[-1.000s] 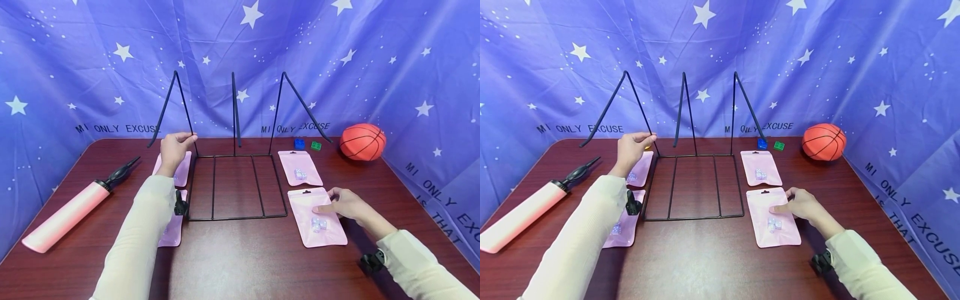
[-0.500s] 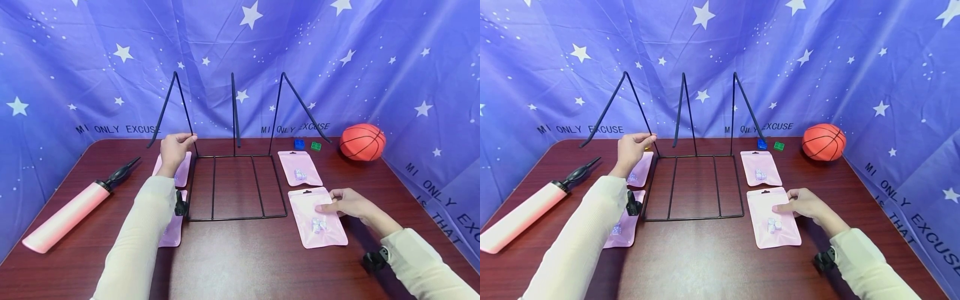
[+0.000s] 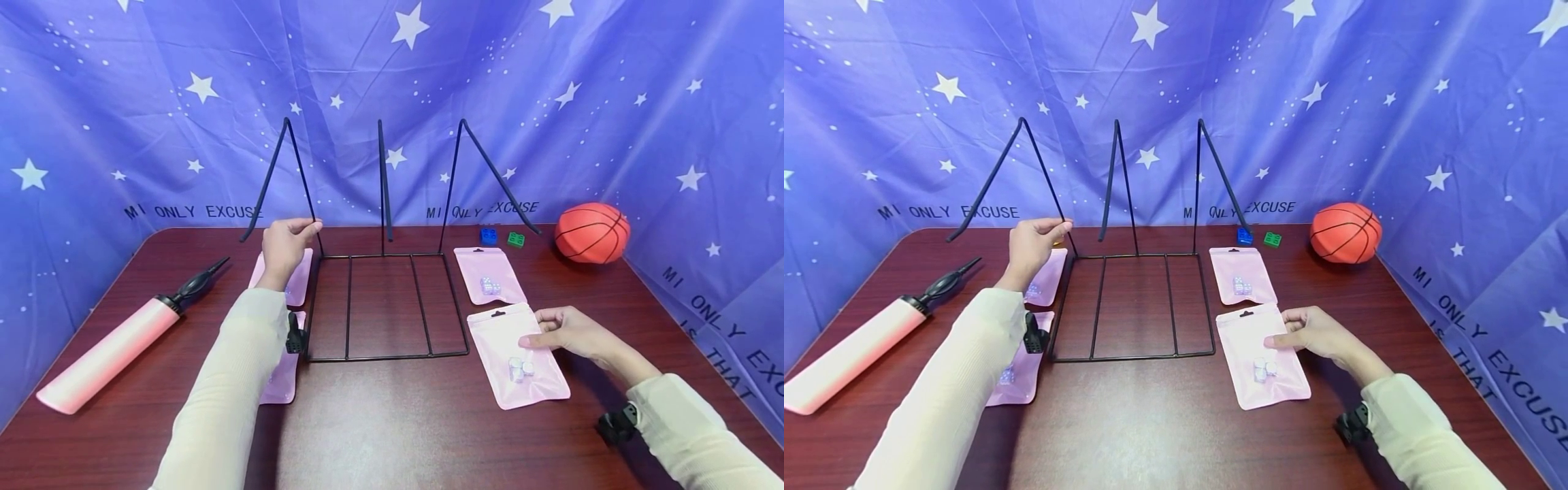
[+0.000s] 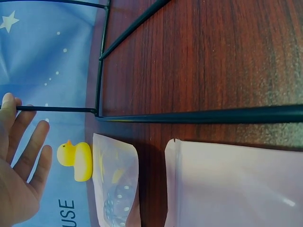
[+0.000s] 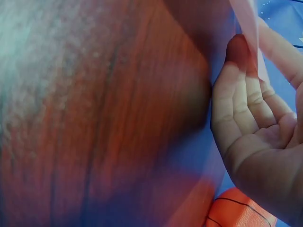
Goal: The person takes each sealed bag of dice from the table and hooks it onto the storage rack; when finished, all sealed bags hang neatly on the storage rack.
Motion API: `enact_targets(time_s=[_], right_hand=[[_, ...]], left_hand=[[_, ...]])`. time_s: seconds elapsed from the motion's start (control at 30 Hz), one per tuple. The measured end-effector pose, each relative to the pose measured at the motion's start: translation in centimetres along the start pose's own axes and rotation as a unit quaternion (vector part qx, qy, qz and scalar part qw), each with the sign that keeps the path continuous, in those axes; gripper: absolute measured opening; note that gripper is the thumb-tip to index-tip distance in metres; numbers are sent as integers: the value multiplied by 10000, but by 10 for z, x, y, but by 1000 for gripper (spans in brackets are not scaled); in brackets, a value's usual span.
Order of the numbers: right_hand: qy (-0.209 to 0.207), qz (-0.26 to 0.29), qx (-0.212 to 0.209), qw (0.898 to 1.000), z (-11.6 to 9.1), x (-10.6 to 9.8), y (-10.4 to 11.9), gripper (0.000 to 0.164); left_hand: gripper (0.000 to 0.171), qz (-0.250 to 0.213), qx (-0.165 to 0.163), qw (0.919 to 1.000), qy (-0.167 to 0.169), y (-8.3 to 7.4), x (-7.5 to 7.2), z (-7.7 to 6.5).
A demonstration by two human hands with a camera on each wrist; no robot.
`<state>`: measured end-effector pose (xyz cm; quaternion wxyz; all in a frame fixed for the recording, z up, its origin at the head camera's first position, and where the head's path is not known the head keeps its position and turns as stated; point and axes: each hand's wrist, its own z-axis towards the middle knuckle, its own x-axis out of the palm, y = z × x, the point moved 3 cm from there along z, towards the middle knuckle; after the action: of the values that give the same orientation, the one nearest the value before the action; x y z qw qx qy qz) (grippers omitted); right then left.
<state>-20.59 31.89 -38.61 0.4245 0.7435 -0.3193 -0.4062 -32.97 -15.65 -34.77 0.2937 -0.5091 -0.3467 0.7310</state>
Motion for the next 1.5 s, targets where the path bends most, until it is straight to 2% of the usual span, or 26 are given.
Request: enact_targets(time_s=[0.2,0.43,0.7,0.9,1.13,1.37,1.5], right_hand=[[-19,-104,-34,9999,-1,-2,-1,43],[-50,-491,-103,9987,-5,-2,6,32],[-138,-924,-722,9930,-11,-1,32,21],[-70,-1299,-1219,9840,-16,3,52,11],[-506,-1827,-1604,9687,-27,6,78,10],[-974,-1936,-1614,9628,-42,7,102,16],[-1315,-1924,-1821,9553,-52,8,117,21]], left_hand=[[31,40,-23,10000,8,-1,0,-1],[31,48,5,10000,26,-2,-1,-1],[31,130,-9,9999,54,-2,-1,-1],[31,203,-10,9998,85,-4,-2,-1],[31,212,-31,9997,122,-3,-1,-2],[31,255,-39,9996,144,-3,-1,-1],[32,274,-13,9995,147,-3,-2,-1]])
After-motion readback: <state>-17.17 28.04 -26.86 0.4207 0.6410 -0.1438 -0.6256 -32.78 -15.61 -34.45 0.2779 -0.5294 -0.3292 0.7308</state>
